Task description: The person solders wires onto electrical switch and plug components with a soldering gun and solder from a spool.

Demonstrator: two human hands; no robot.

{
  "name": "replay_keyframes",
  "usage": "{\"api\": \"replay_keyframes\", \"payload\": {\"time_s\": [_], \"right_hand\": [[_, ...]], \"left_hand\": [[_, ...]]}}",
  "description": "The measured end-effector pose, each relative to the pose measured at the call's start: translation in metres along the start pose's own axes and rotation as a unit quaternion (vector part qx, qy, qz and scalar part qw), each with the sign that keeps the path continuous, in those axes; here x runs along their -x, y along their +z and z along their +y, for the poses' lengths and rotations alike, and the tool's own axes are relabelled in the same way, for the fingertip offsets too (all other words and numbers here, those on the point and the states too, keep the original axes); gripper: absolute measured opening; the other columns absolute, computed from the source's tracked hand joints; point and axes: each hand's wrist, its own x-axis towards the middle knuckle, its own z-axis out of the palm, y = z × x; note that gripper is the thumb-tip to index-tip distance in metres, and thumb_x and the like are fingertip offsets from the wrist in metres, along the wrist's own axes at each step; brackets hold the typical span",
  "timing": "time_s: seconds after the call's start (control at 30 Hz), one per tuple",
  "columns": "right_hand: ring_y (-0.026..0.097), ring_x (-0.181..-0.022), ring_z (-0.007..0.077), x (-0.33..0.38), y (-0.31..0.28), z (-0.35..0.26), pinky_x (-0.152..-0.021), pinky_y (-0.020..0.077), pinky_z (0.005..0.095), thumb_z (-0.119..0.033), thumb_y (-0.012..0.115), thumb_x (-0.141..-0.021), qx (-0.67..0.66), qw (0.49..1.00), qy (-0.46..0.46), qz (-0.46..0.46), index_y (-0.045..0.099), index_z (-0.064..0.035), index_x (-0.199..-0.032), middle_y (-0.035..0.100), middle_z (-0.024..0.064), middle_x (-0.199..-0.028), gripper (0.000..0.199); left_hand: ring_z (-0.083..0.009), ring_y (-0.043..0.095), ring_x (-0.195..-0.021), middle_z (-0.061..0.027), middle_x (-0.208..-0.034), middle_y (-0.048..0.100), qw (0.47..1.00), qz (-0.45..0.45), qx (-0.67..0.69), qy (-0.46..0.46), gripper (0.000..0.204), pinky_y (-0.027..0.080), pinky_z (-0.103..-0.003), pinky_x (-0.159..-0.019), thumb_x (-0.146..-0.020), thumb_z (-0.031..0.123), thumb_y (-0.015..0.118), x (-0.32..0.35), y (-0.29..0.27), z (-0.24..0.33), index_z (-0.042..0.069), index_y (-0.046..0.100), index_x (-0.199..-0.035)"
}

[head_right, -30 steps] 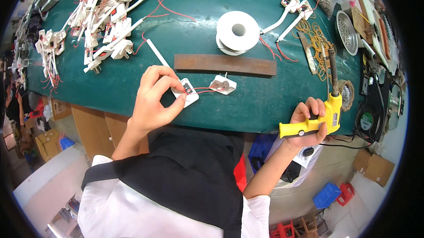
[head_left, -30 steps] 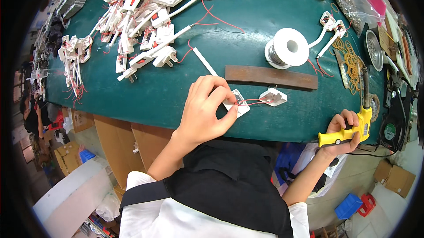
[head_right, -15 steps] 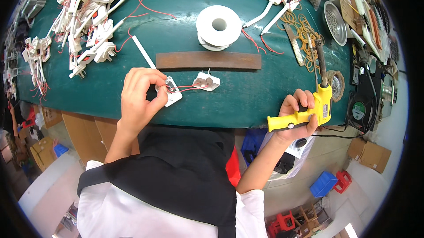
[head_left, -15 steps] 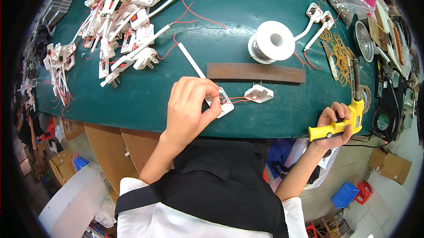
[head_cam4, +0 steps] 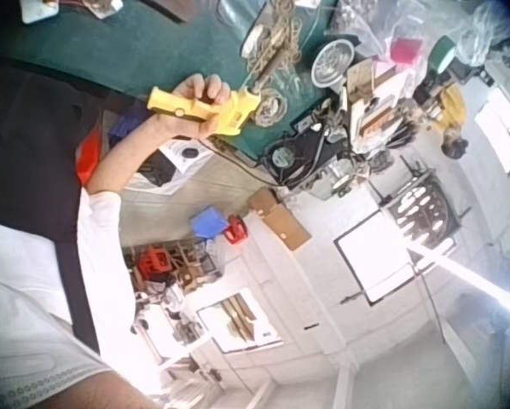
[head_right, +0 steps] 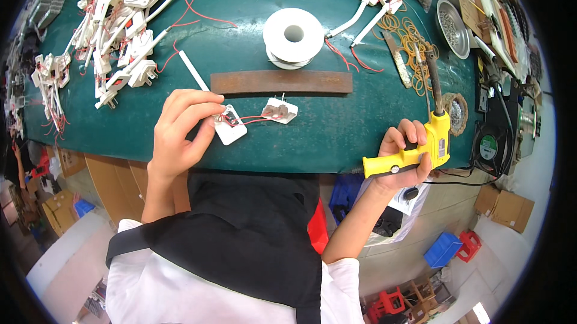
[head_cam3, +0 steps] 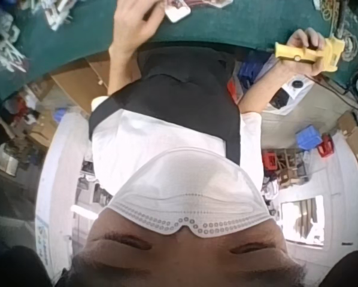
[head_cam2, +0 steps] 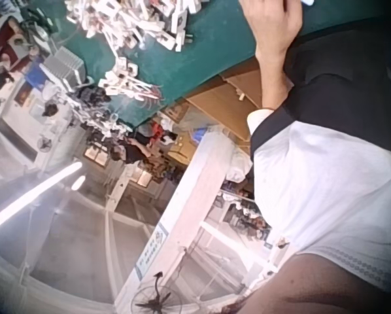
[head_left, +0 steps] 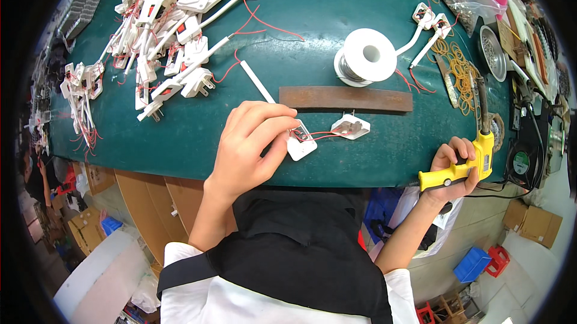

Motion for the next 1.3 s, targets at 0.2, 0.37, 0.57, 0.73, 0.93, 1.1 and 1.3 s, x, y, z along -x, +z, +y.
{"api": "replay_keyframes", "payload": {"time_s": [0.2, 0.37, 0.57, 0.73, 0.93, 1.1, 1.3], "right_hand": [[0.043, -0.086, 0.0147, 0.001, -0.003, 0.0, -0.073, 0.0377, 0.0282, -0.004, 0.064, -0.074, -0.001, 1.0, 0.0, 0.003, 0.042, -0.007, -0.108, 0.046, 0.0017, -0.09, 0.04], [0.041, -0.086, 0.0151, 0.001, -0.003, -0.002, -0.072, 0.0373, 0.0288, -0.007, 0.063, -0.076, -0.006, 1.0, -0.003, -0.007, 0.041, -0.0064, -0.109, 0.044, 0.0021, -0.091, 0.04], [0.041, -0.086, 0.0147, 0.0, -0.004, -0.003, -0.072, 0.0373, 0.0283, -0.007, 0.063, -0.076, 0.0, 1.0, -0.011, -0.01, 0.041, -0.0065, -0.111, 0.044, 0.002, -0.091, 0.041], [0.04, -0.085, 0.0145, 0.001, -0.004, -0.003, -0.071, 0.0375, 0.0277, -0.007, 0.062, -0.076, 0.002, 1.0, -0.013, -0.002, 0.042, -0.0062, -0.113, 0.044, 0.002, -0.091, 0.042], [0.041, -0.085, 0.0144, 0.001, -0.002, 0.0, -0.072, 0.0385, 0.0276, -0.007, 0.063, -0.076, 0.008, 1.0, -0.02, -0.003, 0.042, -0.0062, -0.116, 0.044, 0.0025, -0.091, 0.045], [0.041, -0.086, 0.0145, 0.003, -0.004, -0.002, -0.072, 0.0389, 0.0278, -0.007, 0.063, -0.076, 0.008, 1.0, -0.019, -0.005, 0.041, -0.0061, -0.117, 0.044, 0.0028, -0.091, 0.046], [0.041, -0.086, 0.0148, 0.0, -0.003, 0.0, -0.072, 0.0379, 0.0282, -0.006, 0.063, -0.075, 0.001, 1.0, -0.007, -0.01, 0.041, -0.0058, -0.109, 0.044, 0.0027, -0.091, 0.04]], "left_hand": [[-0.0262, 0.054, -0.104, -0.0039, -0.113, 0.059, 0.978, -0.088, -0.171, 0.075, 0.024, 0.043, -0.039, -0.087, -0.068, 0.002, 0.068, -0.011, -0.014, -0.015, 0.011, 0.065, -0.091], [-0.0256, 0.053, -0.109, -0.0034, -0.114, 0.058, 0.986, -0.065, -0.113, 0.105, 0.019, 0.043, -0.04, -0.09, -0.068, 0.007, 0.071, -0.012, -0.01, -0.021, 0.011, 0.063, -0.085], [-0.0243, 0.06, -0.096, -0.0024, -0.097, 0.062, 0.988, -0.025, -0.078, 0.13, 0.015, 0.046, -0.039, -0.087, -0.07, 0.006, 0.069, -0.018, -0.006, -0.004, 0.01, 0.062, -0.081], [-0.0183, 0.058, -0.072, -0.0009, -0.083, 0.059, 0.977, 0.009, -0.064, 0.201, 0.023, 0.048, -0.031, -0.067, -0.066, 0.006, 0.069, -0.026, -0.009, 0.015, 0.008, 0.066, -0.088], [-0.0146, 0.056, -0.063, -0.0012, -0.078, 0.058, 0.967, 0.097, -0.064, 0.227, 0.026, 0.038, -0.028, -0.054, -0.058, 0.001, 0.073, -0.03, -0.005, 0.034, 0.005, 0.069, -0.084], [-0.0151, 0.056, -0.066, -0.0021, -0.083, 0.058, 0.96, 0.116, -0.079, 0.242, 0.027, 0.037, -0.028, -0.056, -0.058, 0.003, 0.074, -0.031, -0.005, 0.035, 0.007, 0.069, -0.084], [-0.0143, 0.056, -0.071, 0.0007, -0.086, 0.057, 0.958, 0.113, -0.124, 0.231, 0.026, 0.044, -0.027, -0.065, -0.062, 0.007, 0.073, -0.029, -0.012, 0.041, 0.01, 0.068, -0.087]]}}
